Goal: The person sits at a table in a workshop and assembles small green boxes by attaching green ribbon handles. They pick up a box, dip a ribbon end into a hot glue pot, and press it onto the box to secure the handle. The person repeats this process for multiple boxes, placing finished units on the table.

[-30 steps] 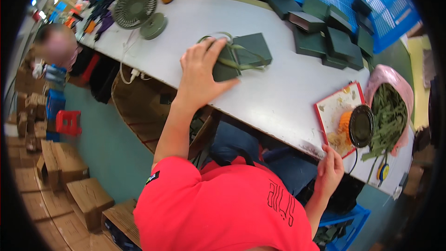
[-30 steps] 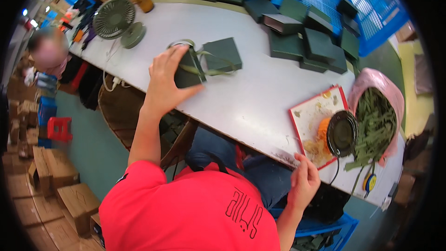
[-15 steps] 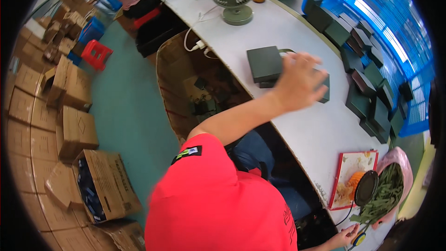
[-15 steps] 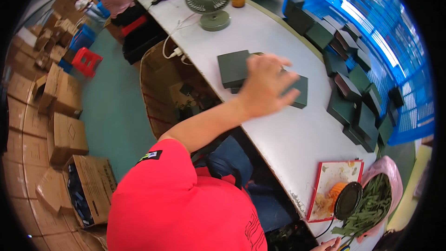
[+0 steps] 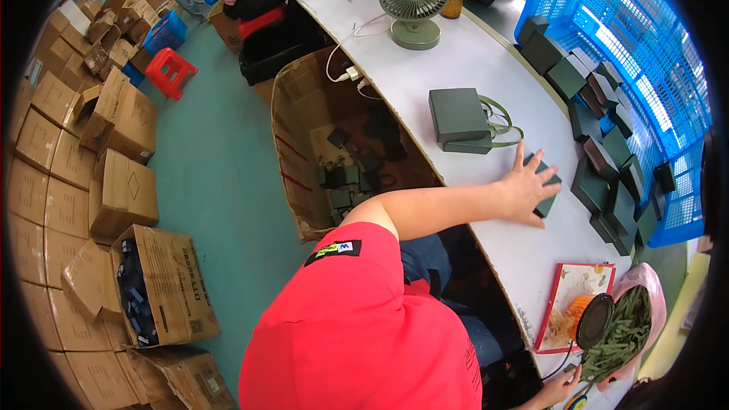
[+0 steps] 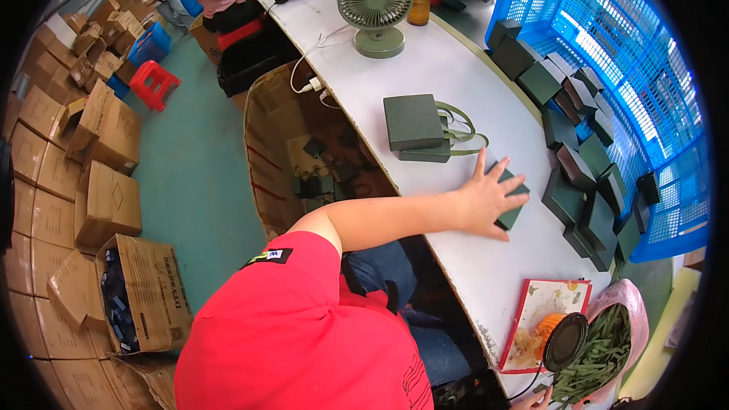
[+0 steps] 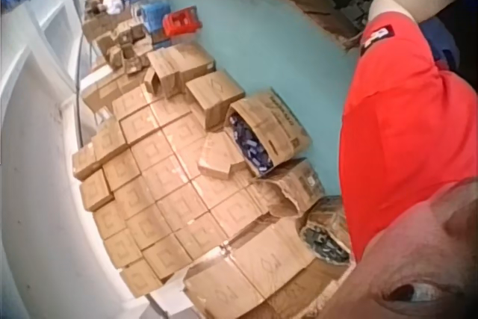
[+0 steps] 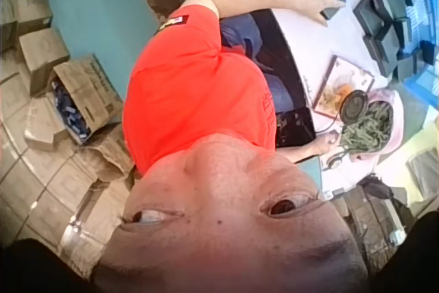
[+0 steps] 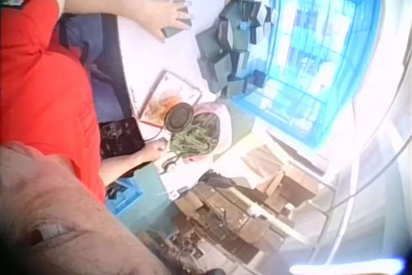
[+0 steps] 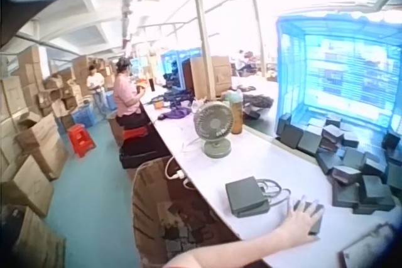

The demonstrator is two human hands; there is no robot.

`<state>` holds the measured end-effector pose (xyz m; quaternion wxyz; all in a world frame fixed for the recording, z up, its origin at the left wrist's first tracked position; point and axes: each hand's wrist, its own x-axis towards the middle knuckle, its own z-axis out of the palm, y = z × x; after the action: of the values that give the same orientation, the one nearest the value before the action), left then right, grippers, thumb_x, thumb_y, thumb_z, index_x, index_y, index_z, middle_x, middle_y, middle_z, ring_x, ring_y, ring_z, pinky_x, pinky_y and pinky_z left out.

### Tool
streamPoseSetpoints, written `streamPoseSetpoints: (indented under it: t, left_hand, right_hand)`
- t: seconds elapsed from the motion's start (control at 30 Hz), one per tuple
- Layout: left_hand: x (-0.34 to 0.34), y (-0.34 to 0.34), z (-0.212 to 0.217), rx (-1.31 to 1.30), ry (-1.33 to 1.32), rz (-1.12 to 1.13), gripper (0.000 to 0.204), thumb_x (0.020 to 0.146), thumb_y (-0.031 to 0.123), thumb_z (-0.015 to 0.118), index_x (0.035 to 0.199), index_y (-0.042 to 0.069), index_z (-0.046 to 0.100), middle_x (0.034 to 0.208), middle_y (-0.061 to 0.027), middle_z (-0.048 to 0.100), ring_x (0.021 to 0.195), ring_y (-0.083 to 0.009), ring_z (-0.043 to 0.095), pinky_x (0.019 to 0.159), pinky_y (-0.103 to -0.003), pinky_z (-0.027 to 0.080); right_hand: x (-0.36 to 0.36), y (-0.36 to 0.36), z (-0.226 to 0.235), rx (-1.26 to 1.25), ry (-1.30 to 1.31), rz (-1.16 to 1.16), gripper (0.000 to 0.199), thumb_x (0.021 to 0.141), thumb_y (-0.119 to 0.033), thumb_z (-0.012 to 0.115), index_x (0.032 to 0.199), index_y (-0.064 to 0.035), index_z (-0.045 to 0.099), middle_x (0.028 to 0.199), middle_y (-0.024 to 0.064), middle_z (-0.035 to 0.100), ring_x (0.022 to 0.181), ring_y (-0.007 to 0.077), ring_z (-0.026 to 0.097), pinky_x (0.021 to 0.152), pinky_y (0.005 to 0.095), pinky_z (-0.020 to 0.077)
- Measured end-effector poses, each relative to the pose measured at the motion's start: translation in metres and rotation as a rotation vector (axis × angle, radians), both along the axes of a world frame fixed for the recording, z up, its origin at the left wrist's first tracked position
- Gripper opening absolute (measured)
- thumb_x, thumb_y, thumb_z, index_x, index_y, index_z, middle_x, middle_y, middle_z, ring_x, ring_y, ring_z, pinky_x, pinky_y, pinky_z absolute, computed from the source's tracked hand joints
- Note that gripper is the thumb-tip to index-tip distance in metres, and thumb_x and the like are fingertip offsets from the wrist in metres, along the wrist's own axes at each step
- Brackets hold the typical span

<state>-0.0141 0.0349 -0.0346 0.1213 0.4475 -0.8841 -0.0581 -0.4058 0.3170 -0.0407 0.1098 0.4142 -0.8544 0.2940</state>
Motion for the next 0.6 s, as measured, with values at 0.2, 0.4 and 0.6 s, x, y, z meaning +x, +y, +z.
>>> streamPoseSetpoints:
  t: [0.2, 0.4, 0.6]
  left_hand:
    - [-0.012, 0.018, -0.003, 0.061, 0.135, -0.152, 0.079, 0.079, 0.054, 0.068, 0.147, 0.019, 0.048, 0.158, -0.0135, 0.035, 0.147, -0.0492, 0.020, 0.108, -0.072, 0.029]
    - [-0.006, 0.024, 0.008, 0.129, 0.086, -0.422, 0.070, 0.075, 0.025, 0.068, 0.142, 0.017, 0.052, 0.157, -0.0083, 0.039, 0.150, -0.0371, 0.022, 0.110, -0.077, 0.020]
    - [0.002, 0.022, 0.011, 0.234, 0.128, -0.496, 0.062, 0.077, 0.022, 0.069, 0.137, 0.015, 0.057, 0.154, -0.0087, 0.042, 0.148, -0.0369, 0.025, 0.110, -0.076, 0.022]
  right_hand:
    - [-0.024, 0.007, -0.015, -0.266, -0.028, -0.084, 0.034, 0.096, -0.021, 0.066, 0.121, 0.0018, 0.069, 0.092, 0.0212, 0.072, 0.078, 0.0310, 0.068, 0.073, 0.0387, 0.0554]
    - [-0.027, 0.009, -0.005, -0.125, -0.192, -0.123, 0.037, 0.095, -0.023, 0.068, 0.122, 0.0016, 0.068, 0.098, 0.0230, 0.072, 0.078, 0.0287, 0.066, 0.073, 0.0368, 0.0548]
    - [-0.030, -0.008, -0.009, -0.243, -0.269, 0.342, 0.028, 0.094, -0.020, 0.069, 0.112, 0.0003, 0.073, 0.103, 0.0198, 0.072, 0.089, 0.0312, 0.067, 0.082, 0.0362, 0.0534]
